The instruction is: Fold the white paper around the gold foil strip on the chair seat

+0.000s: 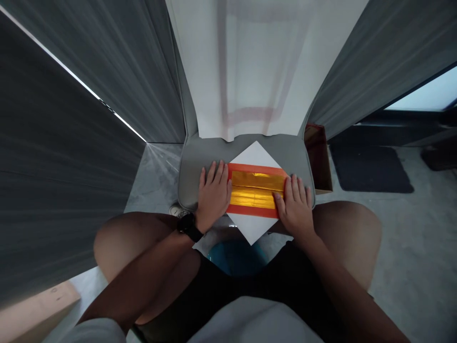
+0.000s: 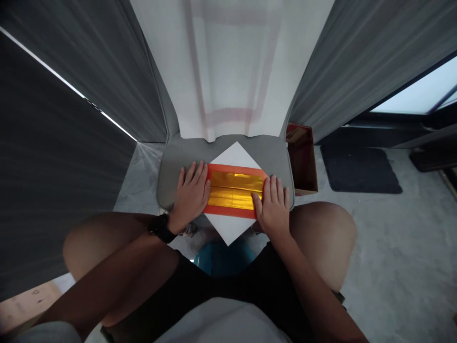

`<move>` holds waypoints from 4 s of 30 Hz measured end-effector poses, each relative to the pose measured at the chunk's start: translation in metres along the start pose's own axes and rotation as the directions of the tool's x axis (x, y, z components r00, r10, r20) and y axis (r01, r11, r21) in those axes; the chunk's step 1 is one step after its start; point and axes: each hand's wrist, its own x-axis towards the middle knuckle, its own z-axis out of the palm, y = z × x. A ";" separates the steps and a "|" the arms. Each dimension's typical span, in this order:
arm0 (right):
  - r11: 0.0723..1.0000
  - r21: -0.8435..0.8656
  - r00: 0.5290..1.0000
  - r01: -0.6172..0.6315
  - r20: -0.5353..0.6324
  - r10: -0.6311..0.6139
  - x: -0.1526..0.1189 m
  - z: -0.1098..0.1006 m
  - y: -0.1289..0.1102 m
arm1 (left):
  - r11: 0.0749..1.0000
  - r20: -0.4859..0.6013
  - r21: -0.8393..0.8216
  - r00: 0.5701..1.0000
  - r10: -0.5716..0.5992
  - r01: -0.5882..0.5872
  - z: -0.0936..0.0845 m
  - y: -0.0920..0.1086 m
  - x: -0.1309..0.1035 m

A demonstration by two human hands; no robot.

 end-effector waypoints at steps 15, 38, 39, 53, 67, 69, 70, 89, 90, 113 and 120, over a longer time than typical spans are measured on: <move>0.995 -0.043 0.996 -0.091 -0.014 0.091 -0.003 0.002 -0.001 | 0.995 -0.045 0.023 0.995 -0.093 0.094 0.002 -0.001 0.000; 0.981 0.168 0.986 -0.100 -0.114 0.120 0.000 0.017 -0.004 | 0.913 0.173 0.018 0.901 0.398 -0.407 0.024 0.093 -0.001; 0.978 0.180 0.984 -0.101 -0.127 0.125 0.000 0.018 -0.005 | 0.914 0.183 0.032 0.901 0.393 -0.405 0.020 0.082 0.000; 0.965 0.239 0.984 -0.104 -0.118 0.135 0.001 0.019 -0.003 | 0.968 0.217 0.098 0.955 0.204 -0.229 -0.017 -0.019 -0.014; 0.969 0.239 0.996 0.061 -0.072 -0.045 0.012 -0.018 -0.049 | 0.984 0.069 0.097 0.987 0.144 -0.151 -0.006 -0.013 -0.021; 0.947 0.261 0.983 0.185 -0.046 -0.179 0.017 -0.019 -0.083 | 0.984 0.059 0.089 0.987 0.151 -0.156 -0.005 -0.014 -0.021; 0.939 0.267 0.976 0.215 -0.032 -0.214 0.020 -0.017 -0.098 | 0.983 0.061 0.085 0.986 0.157 -0.162 -0.005 -0.015 -0.021; 0.996 0.087 0.999 0.019 0.032 -0.022 0.014 0.002 0.016 | 0.989 -0.013 0.000 0.989 0.150 -0.150 -0.003 -0.013 -0.023; 0.996 0.090 0.999 0.024 0.037 -0.028 0.015 0.003 0.016 | 0.988 -0.012 0.008 0.988 0.153 -0.153 -0.002 -0.013 -0.022; 0.755 0.262 0.754 0.601 0.127 -0.645 0.002 -0.015 0.073 | 0.910 0.263 0.024 0.881 0.394 -0.414 -0.022 -0.056 -0.052; 0.664 0.267 0.713 0.699 -0.184 -0.677 -0.005 -0.004 0.078 | 0.903 0.102 -0.107 0.899 0.426 -0.416 -0.011 -0.069 -0.061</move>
